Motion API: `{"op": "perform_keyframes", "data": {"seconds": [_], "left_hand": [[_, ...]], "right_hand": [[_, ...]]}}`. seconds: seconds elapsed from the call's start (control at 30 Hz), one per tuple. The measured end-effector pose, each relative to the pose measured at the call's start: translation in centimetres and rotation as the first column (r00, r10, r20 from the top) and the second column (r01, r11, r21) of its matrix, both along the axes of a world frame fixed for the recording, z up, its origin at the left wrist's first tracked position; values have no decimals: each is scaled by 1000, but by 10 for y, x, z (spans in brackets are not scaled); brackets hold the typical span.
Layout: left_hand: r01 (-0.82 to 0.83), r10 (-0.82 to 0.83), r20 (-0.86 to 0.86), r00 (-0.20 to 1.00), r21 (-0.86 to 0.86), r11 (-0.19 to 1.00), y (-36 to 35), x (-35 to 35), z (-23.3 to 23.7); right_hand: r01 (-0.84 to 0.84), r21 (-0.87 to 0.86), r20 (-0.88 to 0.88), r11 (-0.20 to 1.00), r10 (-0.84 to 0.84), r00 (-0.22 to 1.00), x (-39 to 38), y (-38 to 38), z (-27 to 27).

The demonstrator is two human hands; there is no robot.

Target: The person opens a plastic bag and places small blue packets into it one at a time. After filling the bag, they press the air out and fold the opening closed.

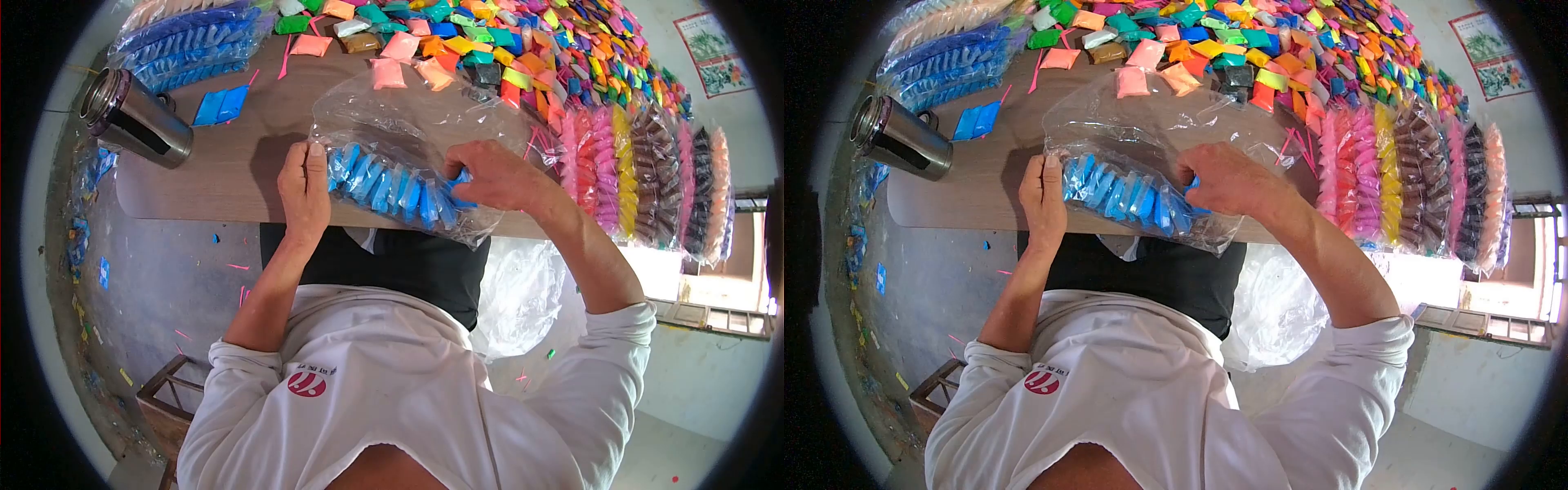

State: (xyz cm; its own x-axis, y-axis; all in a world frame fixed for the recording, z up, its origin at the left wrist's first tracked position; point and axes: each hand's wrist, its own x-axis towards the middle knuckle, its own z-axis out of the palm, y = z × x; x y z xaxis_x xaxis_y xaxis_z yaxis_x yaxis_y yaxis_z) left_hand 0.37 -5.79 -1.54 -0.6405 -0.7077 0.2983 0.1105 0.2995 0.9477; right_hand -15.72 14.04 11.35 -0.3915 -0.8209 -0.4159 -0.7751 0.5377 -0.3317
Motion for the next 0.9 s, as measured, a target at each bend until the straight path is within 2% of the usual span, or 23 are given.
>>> {"op": "perform_keyframes", "data": {"seconds": [0.1,0.2,0.3,0.4,0.5,0.6,0.7,0.9], "left_hand": [[1,-1,12,1000,1,1000,0,0,1],[2,-2,1,1000,-4,1000,0,0,1],[2,-2,-14,1000,-7,1000,1,0,1],[0,0,-3,1000,-5,1000,0,0,0],[1,-1,15,1000,-1,1000,0,0,1],[4,-4,6,1000,-3,1000,1,0,1],[4,-4,1,1000,-8,1000,1,0,2],[4,-4,15,1000,-6,1000,0,1,0]], "right_hand": [[-122,-1,50,993,122,991,-3,5,-4],[-78,6,272,997,74,960,-5,5,5],[-71,74,231,995,52,972,-9,2,4],[-39,89,100,995,30,994,-7,-1,2],[-67,-26,110,997,69,992,-3,5,-3],[-106,43,168,993,98,981,-6,4,0],[-101,37,169,994,94,981,-8,6,1],[94,146,129,985,-113,985,1,-1,16]]}}
